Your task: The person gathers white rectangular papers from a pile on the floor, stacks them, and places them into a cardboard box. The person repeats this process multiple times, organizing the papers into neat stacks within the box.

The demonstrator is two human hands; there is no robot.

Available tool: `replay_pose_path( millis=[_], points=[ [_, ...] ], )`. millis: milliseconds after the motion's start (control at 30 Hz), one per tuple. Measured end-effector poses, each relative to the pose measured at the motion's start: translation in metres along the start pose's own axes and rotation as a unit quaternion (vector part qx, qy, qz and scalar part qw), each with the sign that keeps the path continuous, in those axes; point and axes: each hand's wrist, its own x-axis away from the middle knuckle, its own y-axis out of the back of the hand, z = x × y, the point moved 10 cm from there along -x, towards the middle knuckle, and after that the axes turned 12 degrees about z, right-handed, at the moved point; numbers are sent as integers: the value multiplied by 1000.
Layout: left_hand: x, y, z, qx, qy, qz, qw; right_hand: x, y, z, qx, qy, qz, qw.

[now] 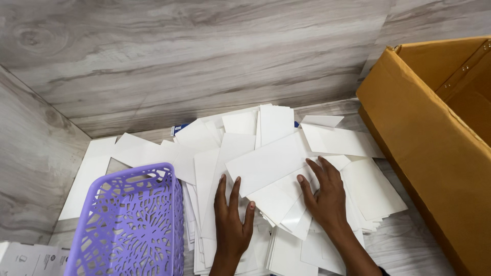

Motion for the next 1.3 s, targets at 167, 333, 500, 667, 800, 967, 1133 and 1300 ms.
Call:
replay_pose_path(
  millis=[167,333,500,667,800,967,1133,1300],
  points=[
    [-1,-11,12,-48,5,30,998,-5,25,-29,57,-107,-57,991],
    [-2,-17,25,-63,-1,37,997,-35,40,-36,145,-65,-74,985],
    [0,-24,40,-67,-7,34,997,-66,9,-41,153,34,-9,988],
    [-2,-23,37,-96,-43,11,994,-70,-2,-46,188,6,36,981],
    [6,-21,22,-133,-51,-20,990,-50,32,1,167,86,-37,981],
    [18,-19,45,346,55,-41,936,9,64,90,94,307,-68,945],
    [8,-39,3,841,-22,193,505,59,43,132,60,423,-5,904],
    [15,-47,49,641,172,145,734,13,3,91,64,197,82,975]
  ],
)
